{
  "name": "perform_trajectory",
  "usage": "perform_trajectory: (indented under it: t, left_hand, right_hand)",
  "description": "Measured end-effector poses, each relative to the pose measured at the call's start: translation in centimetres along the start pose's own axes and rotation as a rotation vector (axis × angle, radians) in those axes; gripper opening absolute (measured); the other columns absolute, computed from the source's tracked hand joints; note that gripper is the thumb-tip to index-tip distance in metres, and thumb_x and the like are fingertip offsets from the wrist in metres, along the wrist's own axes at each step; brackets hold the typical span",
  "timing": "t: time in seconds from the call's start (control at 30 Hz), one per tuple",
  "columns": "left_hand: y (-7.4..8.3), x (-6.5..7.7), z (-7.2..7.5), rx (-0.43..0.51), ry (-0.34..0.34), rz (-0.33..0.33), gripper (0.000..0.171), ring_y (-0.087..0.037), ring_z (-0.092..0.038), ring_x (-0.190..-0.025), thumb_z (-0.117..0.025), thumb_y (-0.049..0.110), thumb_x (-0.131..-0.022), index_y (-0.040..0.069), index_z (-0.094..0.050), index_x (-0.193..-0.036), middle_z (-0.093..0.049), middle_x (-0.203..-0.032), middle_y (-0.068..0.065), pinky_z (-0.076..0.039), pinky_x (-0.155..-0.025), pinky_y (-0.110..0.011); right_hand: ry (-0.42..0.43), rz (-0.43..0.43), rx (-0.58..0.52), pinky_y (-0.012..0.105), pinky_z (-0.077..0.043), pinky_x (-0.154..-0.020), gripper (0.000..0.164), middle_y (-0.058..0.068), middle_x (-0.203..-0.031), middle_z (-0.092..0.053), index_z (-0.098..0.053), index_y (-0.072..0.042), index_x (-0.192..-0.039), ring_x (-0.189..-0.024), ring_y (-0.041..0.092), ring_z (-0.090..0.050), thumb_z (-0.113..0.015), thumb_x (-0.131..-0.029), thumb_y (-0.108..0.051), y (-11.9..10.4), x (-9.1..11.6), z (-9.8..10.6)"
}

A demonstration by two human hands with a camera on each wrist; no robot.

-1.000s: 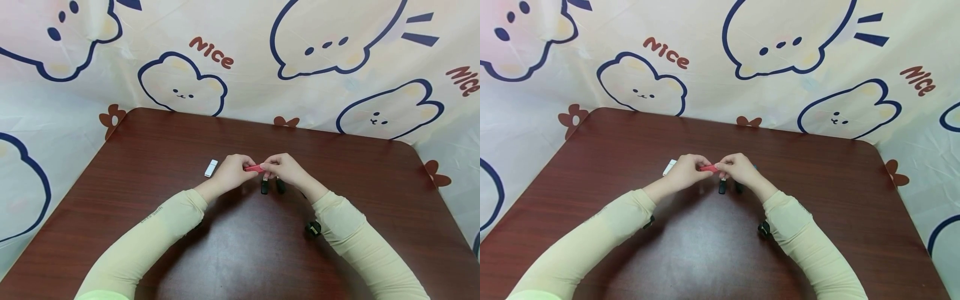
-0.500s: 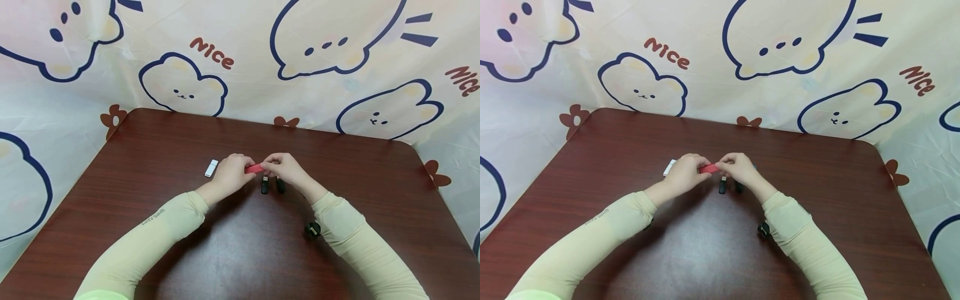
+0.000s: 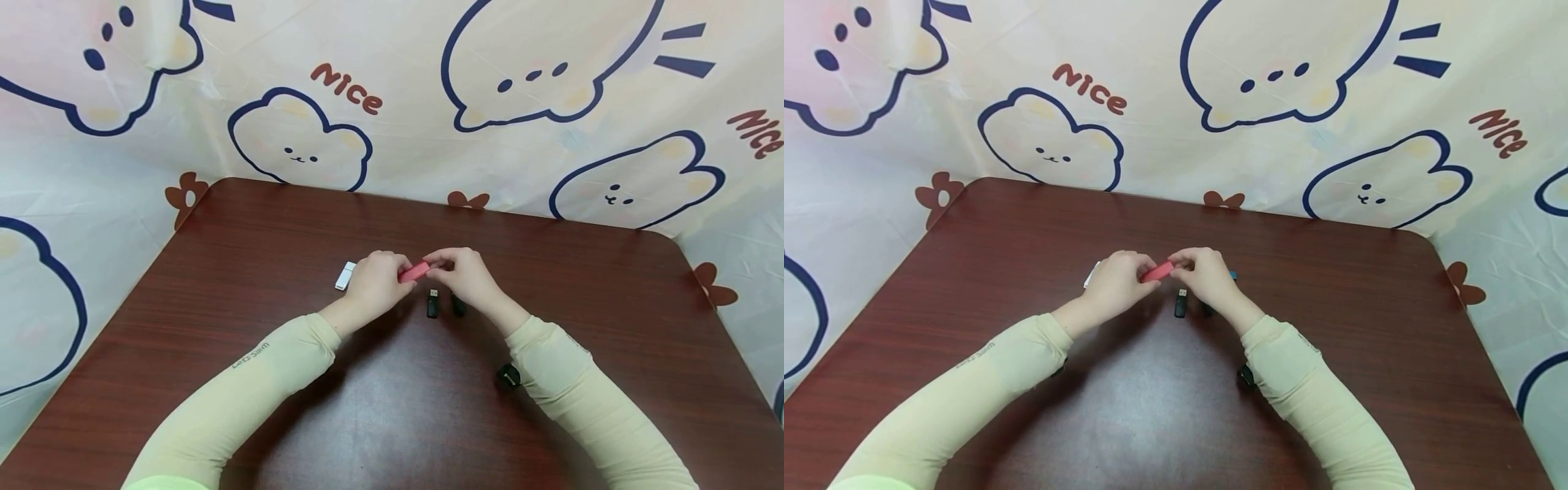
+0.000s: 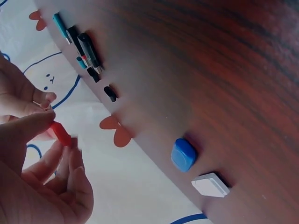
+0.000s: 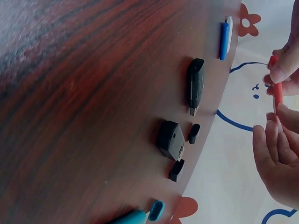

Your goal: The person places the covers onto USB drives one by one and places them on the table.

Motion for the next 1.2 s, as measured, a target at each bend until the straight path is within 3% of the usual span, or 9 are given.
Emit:
perform_trajectory:
  t: [0.2, 0.33, 0.47, 0.83, 1.2]
  left_hand:
    - [-0.2, -0.3, 0.0, -0.025, -0.014, 0.034, 0.018, -0.015, -0.055, -0.068, -0.071, 0.026, -0.081, 0.013, -0.071, -0.093, -0.064, -0.075, -0.002, -0.044, -0.056, -0.028]
    - [-0.8, -0.6, -0.2, -0.053, -0.047, 0.093, 0.030, -0.016, -0.055, -0.064, -0.069, 0.029, -0.083, 0.009, -0.067, -0.106, -0.066, -0.075, -0.002, -0.043, -0.054, -0.028]
    - [-1.5, -0.6, -0.8, -0.100, -0.097, 0.143, 0.041, -0.018, -0.057, -0.065, -0.068, 0.031, -0.083, 0.007, -0.060, -0.116, -0.066, -0.078, -0.004, -0.043, -0.054, -0.030]
    - [-2.1, -0.7, -3.2, -0.301, -0.128, 0.115, 0.032, -0.024, -0.062, -0.078, -0.067, 0.031, -0.079, 0.007, -0.058, -0.097, -0.067, -0.081, -0.006, -0.047, -0.071, -0.038]
    - [-2.4, -0.8, -4.6, -0.347, -0.186, 0.127, 0.037, -0.027, -0.063, -0.087, -0.067, 0.032, -0.080, 0.007, -0.057, -0.106, -0.070, -0.093, -0.008, -0.046, -0.077, -0.040]
  right_hand:
    - [0.012, -0.013, 0.016, 0.032, -0.051, -0.072, 0.021, 0.012, -0.095, -0.071, -0.070, -0.003, -0.105, -0.082, 0.021, -0.064, -0.066, -0.086, -0.012, 0.2, -0.3, 0.0]
    - [0.030, -0.057, 0.016, 0.028, -0.046, -0.062, 0.018, 0.008, -0.094, -0.071, -0.071, -0.007, -0.102, -0.071, 0.019, -0.059, -0.064, -0.088, -0.017, 0.5, -0.2, 0.5]
    - [0.026, -0.077, 0.021, 0.027, -0.044, -0.060, 0.018, 0.007, -0.095, -0.070, -0.071, -0.009, -0.102, -0.070, 0.020, -0.056, -0.061, -0.090, -0.019, 0.8, 0.0, 0.8]
    - [0.022, -0.081, 0.034, 0.031, -0.045, -0.070, 0.021, 0.009, -0.102, -0.069, -0.069, -0.007, -0.104, -0.085, 0.021, -0.060, -0.059, -0.092, -0.020, 1.2, 0.3, 1.2]
    - [0.022, -0.100, 0.033, 0.035, -0.047, -0.072, 0.018, 0.008, -0.103, -0.069, -0.070, -0.010, -0.102, -0.087, 0.021, -0.061, -0.059, -0.092, -0.021, 1.5, 0.4, 1.4]
Point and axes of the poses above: each hand's wrist, its own x-axis away from the middle knuckle, its own z-axis out of the back of the hand, y = z × x, the point moved 6 cm from there along -x, towards the middle knuckle
